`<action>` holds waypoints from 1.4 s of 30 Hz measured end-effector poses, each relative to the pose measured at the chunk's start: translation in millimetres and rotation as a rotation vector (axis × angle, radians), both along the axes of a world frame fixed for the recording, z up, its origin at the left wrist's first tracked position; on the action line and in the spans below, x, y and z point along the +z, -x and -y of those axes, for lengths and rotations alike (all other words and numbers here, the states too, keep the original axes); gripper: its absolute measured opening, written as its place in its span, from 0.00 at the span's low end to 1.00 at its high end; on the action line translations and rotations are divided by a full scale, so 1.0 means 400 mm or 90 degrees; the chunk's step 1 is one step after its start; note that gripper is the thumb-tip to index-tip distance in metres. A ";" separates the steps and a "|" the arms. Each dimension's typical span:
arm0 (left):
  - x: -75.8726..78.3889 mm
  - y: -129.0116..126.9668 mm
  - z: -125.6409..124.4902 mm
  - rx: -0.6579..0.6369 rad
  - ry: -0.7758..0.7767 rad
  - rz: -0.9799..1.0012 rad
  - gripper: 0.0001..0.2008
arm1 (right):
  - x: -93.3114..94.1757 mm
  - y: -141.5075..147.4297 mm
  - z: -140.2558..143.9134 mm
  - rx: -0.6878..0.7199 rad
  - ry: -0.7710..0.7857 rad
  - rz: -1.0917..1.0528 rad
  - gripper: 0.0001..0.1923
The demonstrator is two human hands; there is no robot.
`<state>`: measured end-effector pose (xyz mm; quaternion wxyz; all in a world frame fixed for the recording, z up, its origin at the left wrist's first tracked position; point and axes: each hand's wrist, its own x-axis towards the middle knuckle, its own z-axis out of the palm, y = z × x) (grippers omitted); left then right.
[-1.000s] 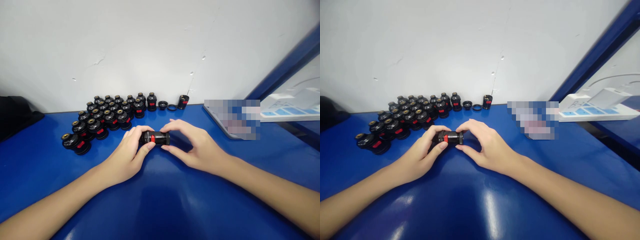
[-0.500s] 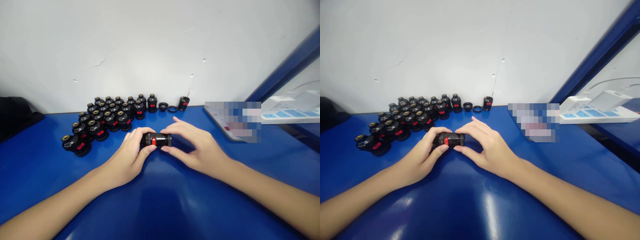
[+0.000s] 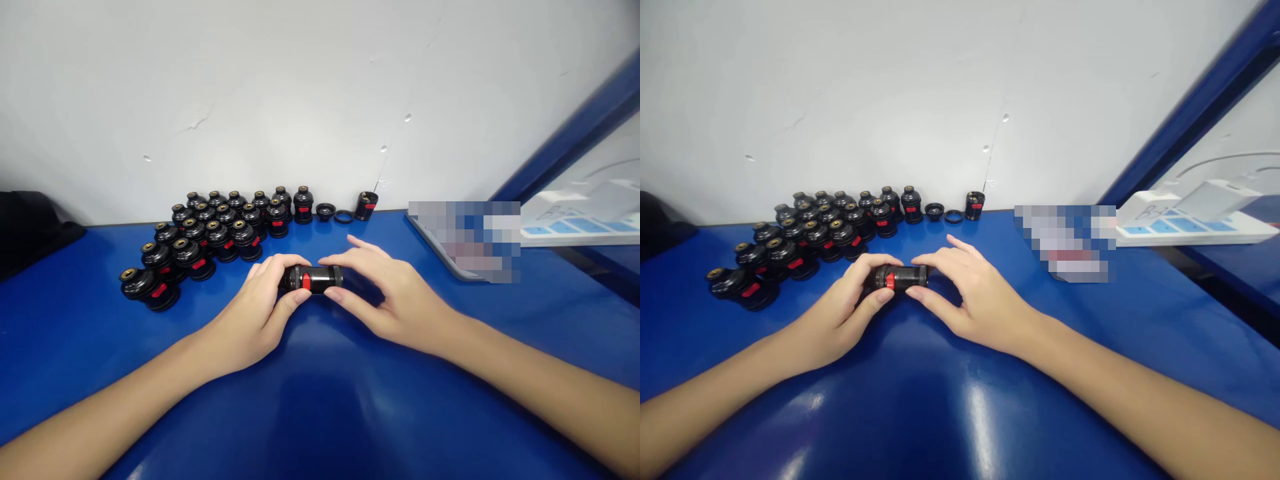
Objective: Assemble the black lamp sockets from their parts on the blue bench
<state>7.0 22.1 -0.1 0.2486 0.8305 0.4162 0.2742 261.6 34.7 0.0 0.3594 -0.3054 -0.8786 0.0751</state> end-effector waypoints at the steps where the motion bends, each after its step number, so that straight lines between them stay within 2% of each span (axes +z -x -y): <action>1: -0.001 0.000 0.000 0.002 0.002 0.001 0.12 | 0.000 -0.001 0.000 0.010 -0.013 -0.013 0.14; 7: 0.005 0.002 0.004 0.015 0.021 -0.004 0.13 | 0.001 -0.003 0.006 0.010 -0.041 -0.035 0.15; 11: 0.007 0.004 0.006 0.014 0.018 -0.007 0.13 | 0.002 0.001 0.008 -0.004 -0.020 0.009 0.33; 12: 0.007 0.004 0.006 0.013 0.016 -0.006 0.13 | 0.002 0.002 0.008 -0.010 -0.013 0.020 0.32; 14: 0.006 0.003 0.006 0.011 0.014 -0.007 0.13 | 0.001 0.004 0.006 -0.013 -0.016 0.037 0.22; 16: 0.005 0.002 0.005 0.014 0.017 -0.005 0.13 | 0.000 0.006 0.006 -0.014 -0.028 0.041 0.17; 22: 0.008 -0.001 0.004 0.029 0.034 0.024 0.14 | -0.003 0.002 0.010 0.000 -0.058 -0.015 0.19; 28: 0.013 -0.004 0.001 0.051 0.070 0.044 0.15 | -0.003 -0.015 -0.005 -0.009 -0.135 -0.001 0.24; 31: 0.012 -0.002 0.002 0.055 0.074 0.046 0.16 | 0.004 -0.017 -0.010 -0.026 -0.119 0.007 0.19; 36: 0.010 -0.001 0.004 0.065 0.075 0.039 0.16 | 0.008 -0.023 -0.021 -0.091 -0.061 0.060 0.02; 42: 0.012 -0.002 0.004 0.064 0.087 0.039 0.17 | 0.008 -0.046 -0.051 -0.143 -0.081 0.144 0.06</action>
